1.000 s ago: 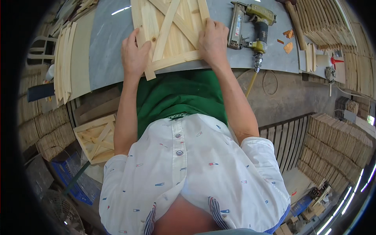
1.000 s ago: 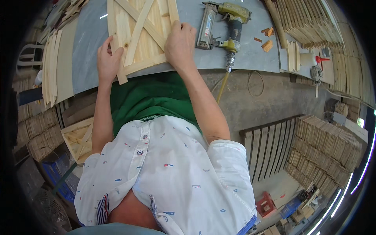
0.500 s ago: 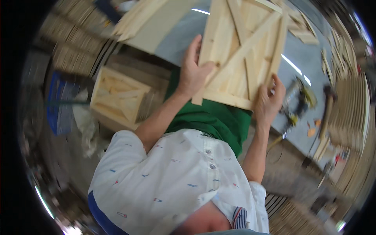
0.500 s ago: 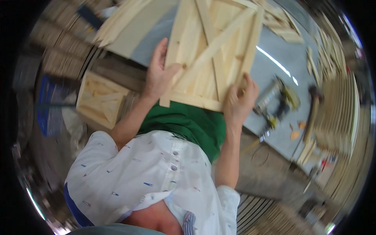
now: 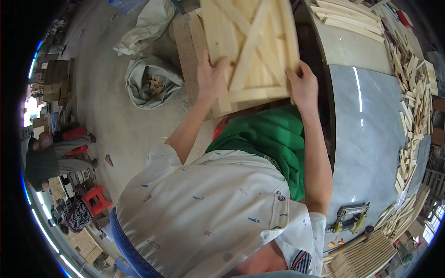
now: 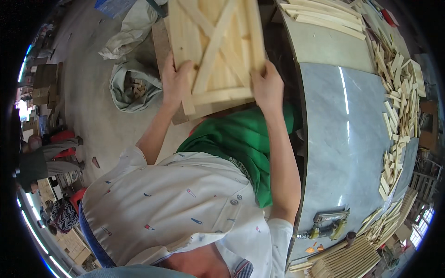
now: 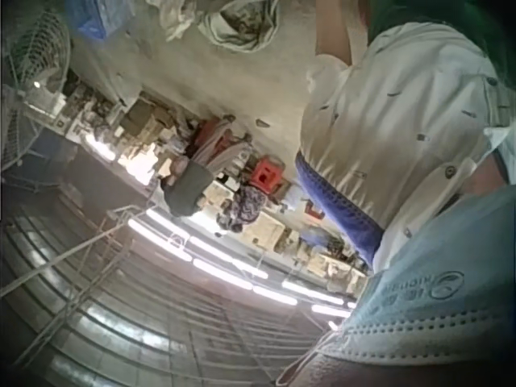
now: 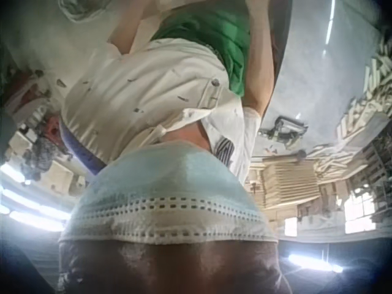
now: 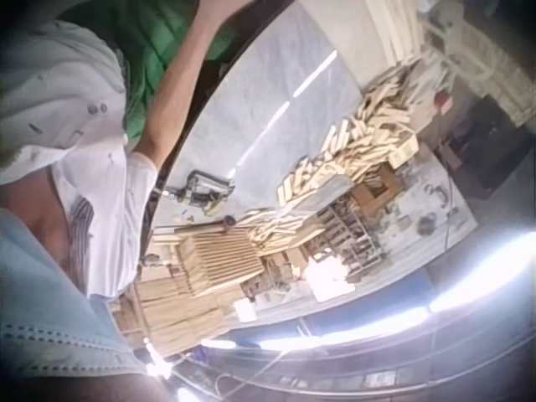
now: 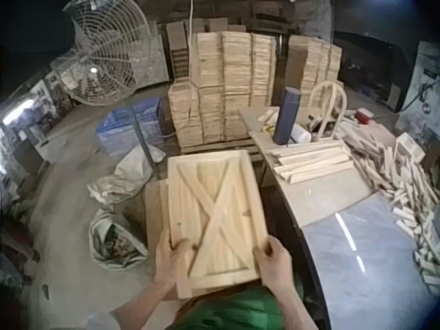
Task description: Assembling small wooden frames using a pneumatic nail gun and wood glue at a workbench.
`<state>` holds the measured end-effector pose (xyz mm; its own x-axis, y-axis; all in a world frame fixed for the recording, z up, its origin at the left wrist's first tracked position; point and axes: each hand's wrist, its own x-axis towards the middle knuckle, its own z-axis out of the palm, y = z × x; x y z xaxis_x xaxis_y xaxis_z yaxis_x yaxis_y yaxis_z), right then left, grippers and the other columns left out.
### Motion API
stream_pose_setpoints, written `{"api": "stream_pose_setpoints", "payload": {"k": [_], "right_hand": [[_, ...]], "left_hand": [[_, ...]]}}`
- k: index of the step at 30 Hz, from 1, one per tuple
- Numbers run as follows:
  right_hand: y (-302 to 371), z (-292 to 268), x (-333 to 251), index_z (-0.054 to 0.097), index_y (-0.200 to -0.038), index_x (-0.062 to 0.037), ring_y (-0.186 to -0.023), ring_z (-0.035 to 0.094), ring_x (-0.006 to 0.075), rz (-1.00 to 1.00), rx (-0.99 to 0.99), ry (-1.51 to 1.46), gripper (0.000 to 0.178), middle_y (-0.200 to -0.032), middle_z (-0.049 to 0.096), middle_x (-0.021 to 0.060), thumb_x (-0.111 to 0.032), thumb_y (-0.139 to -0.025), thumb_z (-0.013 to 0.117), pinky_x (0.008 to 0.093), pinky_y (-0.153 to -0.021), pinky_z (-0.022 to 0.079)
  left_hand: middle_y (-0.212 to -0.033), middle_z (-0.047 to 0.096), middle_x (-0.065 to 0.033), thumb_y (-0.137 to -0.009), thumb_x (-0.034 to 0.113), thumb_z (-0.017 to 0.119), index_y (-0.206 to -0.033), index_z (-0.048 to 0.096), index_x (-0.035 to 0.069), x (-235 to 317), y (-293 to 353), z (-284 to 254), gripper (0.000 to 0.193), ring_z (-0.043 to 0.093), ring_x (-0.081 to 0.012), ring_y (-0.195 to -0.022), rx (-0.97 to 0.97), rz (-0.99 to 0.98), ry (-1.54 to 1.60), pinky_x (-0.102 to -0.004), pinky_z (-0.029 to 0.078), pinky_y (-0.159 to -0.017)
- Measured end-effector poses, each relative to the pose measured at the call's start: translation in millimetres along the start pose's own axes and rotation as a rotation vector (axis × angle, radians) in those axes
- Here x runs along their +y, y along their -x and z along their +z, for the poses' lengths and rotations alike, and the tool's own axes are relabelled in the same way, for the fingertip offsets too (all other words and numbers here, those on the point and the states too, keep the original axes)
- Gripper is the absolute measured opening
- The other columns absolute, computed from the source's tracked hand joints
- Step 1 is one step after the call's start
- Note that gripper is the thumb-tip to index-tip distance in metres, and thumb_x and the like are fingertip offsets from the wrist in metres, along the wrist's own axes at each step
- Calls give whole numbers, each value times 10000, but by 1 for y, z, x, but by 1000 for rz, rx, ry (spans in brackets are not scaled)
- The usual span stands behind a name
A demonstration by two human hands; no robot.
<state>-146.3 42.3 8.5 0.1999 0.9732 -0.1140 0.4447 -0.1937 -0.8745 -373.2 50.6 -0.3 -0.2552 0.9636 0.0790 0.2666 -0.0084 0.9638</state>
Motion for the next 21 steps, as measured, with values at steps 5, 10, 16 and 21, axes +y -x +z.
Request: {"api": "stream_pose_setpoints", "payload": {"k": [5, 10, 16, 21], "right_hand": [[-63, 49, 7, 575, -877, 39, -822, 589, 431, -214, -76, 173, 222, -805, 614, 250, -168, -796, 588, 468, -699, 470], [-86, 59, 16, 564, -845, 33, -830, 585, 449, -343, -57, 178, 224, -814, 612, 264, -187, -806, 589, 484, -728, 471], [-61, 74, 40, 523, -940, 9, -860, 571, 475, -119, -165, 219, 247, -882, 603, 293, -216, -842, 551, 522, -765, 459], [-62, 70, 47, 500, -1003, -6, -855, 573, 479, -168, -174, 231, 275, -877, 595, 311, -239, -860, 524, 539, -753, 457]], "left_hand": [[-998, 620, -163, -810, 160, 587, -1155, 503, -26, -26, -28, -13, 401, 591, -242, -899, 75, -40, -120, -341, 451, -805], [-1020, 610, -173, -847, 186, 581, -1169, 484, -37, -54, -44, -11, 403, 577, -252, -900, 116, -11, -127, -354, 436, -827], [-1021, 598, -177, -874, 208, 575, -1181, 465, -37, -92, -26, -5, 409, 569, -254, -914, 118, 78, -321, -353, 433, -827], [-1048, 578, -184, -878, 205, 563, -1179, 459, -47, -88, -19, -2, 406, 562, -271, -910, 84, -68, -228, -371, 433, -836]]}}
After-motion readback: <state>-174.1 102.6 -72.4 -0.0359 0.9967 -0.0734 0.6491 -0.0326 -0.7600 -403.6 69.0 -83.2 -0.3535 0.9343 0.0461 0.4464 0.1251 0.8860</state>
